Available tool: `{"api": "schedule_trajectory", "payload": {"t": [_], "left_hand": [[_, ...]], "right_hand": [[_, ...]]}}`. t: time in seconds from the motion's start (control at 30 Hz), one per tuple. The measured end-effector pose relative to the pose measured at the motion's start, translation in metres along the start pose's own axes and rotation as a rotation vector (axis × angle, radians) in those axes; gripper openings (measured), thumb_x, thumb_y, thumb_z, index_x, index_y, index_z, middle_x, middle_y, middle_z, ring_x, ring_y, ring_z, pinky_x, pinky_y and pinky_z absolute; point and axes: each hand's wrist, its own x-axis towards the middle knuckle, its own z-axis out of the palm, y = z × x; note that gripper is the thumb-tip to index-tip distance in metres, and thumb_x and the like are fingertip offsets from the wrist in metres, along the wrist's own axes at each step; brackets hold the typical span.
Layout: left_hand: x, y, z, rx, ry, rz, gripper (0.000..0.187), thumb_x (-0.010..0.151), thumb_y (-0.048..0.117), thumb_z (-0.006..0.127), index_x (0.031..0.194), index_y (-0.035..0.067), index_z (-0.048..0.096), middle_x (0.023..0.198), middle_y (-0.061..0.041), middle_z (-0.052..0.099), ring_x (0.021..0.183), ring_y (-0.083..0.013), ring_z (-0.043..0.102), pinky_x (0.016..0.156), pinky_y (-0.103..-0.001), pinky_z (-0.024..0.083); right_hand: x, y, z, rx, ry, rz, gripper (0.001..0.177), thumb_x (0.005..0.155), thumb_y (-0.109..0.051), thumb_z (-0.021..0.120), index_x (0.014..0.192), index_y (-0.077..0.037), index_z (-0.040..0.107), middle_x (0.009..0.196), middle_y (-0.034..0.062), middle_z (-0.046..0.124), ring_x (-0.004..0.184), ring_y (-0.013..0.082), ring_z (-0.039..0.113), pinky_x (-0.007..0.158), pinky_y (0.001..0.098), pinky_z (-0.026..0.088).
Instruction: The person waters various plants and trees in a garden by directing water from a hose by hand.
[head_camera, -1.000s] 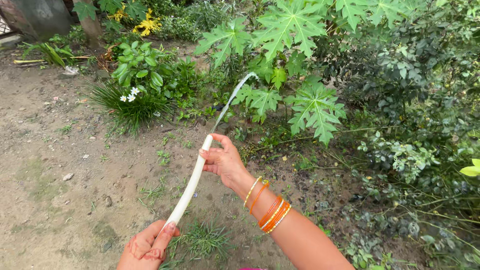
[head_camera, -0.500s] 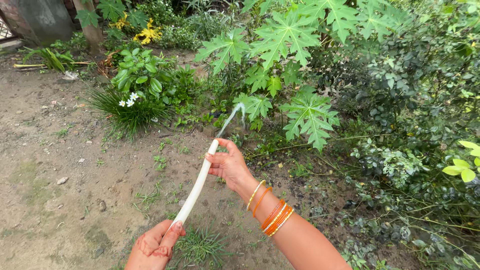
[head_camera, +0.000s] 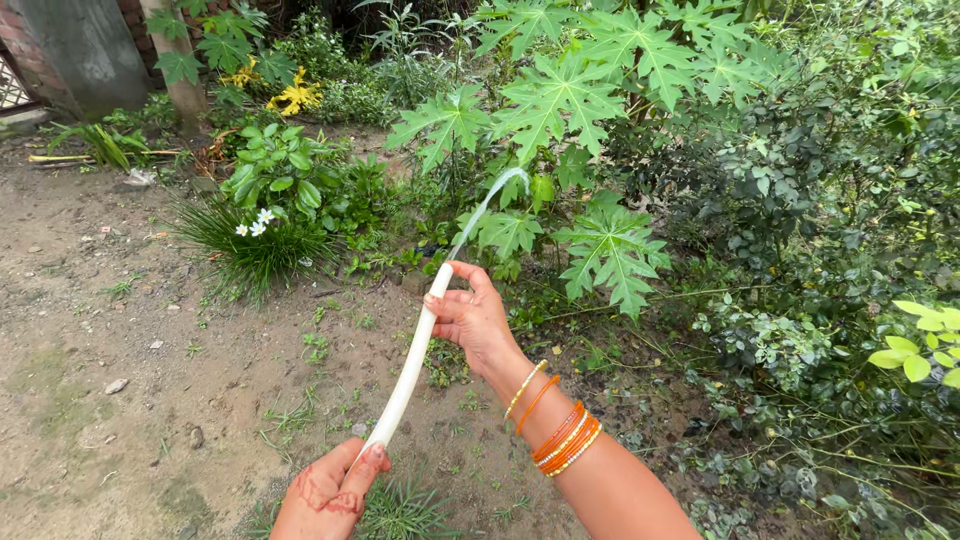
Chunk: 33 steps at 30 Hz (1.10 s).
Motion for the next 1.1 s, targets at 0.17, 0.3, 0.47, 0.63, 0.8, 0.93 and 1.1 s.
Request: {"api": "schedule_trajectory", "payload": {"t": [0.17,0.3,0.47,0.63,0.8,0.93,1.1], "left_hand": [[-0.01,0.024,-0.003,0.164,0.049,-0.002,0.033,0.097,0.042,0.06,0.095,0.014,0.077,0.052,0.003,0.04,0.049,-0.0062,0.04,0.049,-0.027,0.033],[-0.016,0.032,-0.005,0.177,0.044,0.019,0.038,0.097,0.046,0.057,0.094,0.014,0.076,0.054,0.003,0.038,0.051,-0.0082,0.039,0.051,-0.029,0.032],[-0.007,0.026,-0.001,0.179,-0.005,0.009,0.038,0.098,0.046,0.056,0.094,0.014,0.076,0.055,0.003,0.036,0.053,-0.0099,0.036,0.052,-0.03,0.03],[-0.004,0.025,0.004,0.286,0.0,0.036,0.041,0.098,0.048,0.055,0.091,0.014,0.077,0.055,0.003,0.035,0.054,-0.0079,0.039,0.054,-0.028,0.034],[0.003,0.018,0.016,0.208,-0.125,0.084,0.042,0.099,0.045,0.055,0.088,0.009,0.074,0.059,-0.002,0.033,0.058,-0.0154,0.036,0.056,-0.034,0.03],[0.016,0.015,0.033,0.221,-0.133,0.165,0.041,0.097,0.044,0.057,0.084,0.009,0.073,0.058,0.002,0.043,0.058,-0.0114,0.043,0.055,-0.032,0.037],[0.019,0.022,0.046,0.299,-0.159,0.156,0.04,0.097,0.043,0.057,0.082,0.011,0.074,0.056,-0.001,0.045,0.057,-0.0123,0.046,0.055,-0.031,0.039]], "right_hand": [[-0.005,-0.016,0.005,-0.064,0.03,-0.052,0.071,0.083,-0.002,0.076,0.144,-0.009,0.041,0.1,0.0125,0.066,0.079,0.0206,0.072,0.062,0.033,0.063],[-0.004,-0.009,-0.003,-0.045,0.047,-0.056,0.071,0.083,-0.002,0.076,0.145,-0.008,0.041,0.101,0.0125,0.067,0.08,0.0202,0.072,0.063,0.0323,0.063],[-0.002,0.022,-0.026,0.043,0.086,0.046,0.068,0.084,-0.001,0.076,0.142,-0.008,0.042,0.099,0.0126,0.065,0.079,0.0225,0.072,0.064,0.0351,0.064],[-0.013,0.054,-0.057,0.137,0.136,0.144,0.065,0.085,-0.003,0.075,0.14,-0.01,0.041,0.099,0.0129,0.068,0.081,0.0231,0.072,0.068,0.0361,0.063],[-0.025,0.083,-0.088,0.189,0.255,0.222,0.062,0.085,-0.003,0.075,0.137,-0.012,0.042,0.099,0.01,0.069,0.084,0.0241,0.072,0.071,0.0382,0.063],[-0.035,0.097,-0.116,0.219,0.344,0.229,0.062,0.085,-0.002,0.074,0.137,-0.016,0.044,0.101,0.0096,0.07,0.086,0.0234,0.072,0.072,0.0382,0.062],[-0.046,0.104,-0.139,0.256,0.418,0.22,0.061,0.084,0.0,0.074,0.135,-0.014,0.044,0.101,0.0099,0.068,0.085,0.0248,0.071,0.072,0.041,0.063]]}}
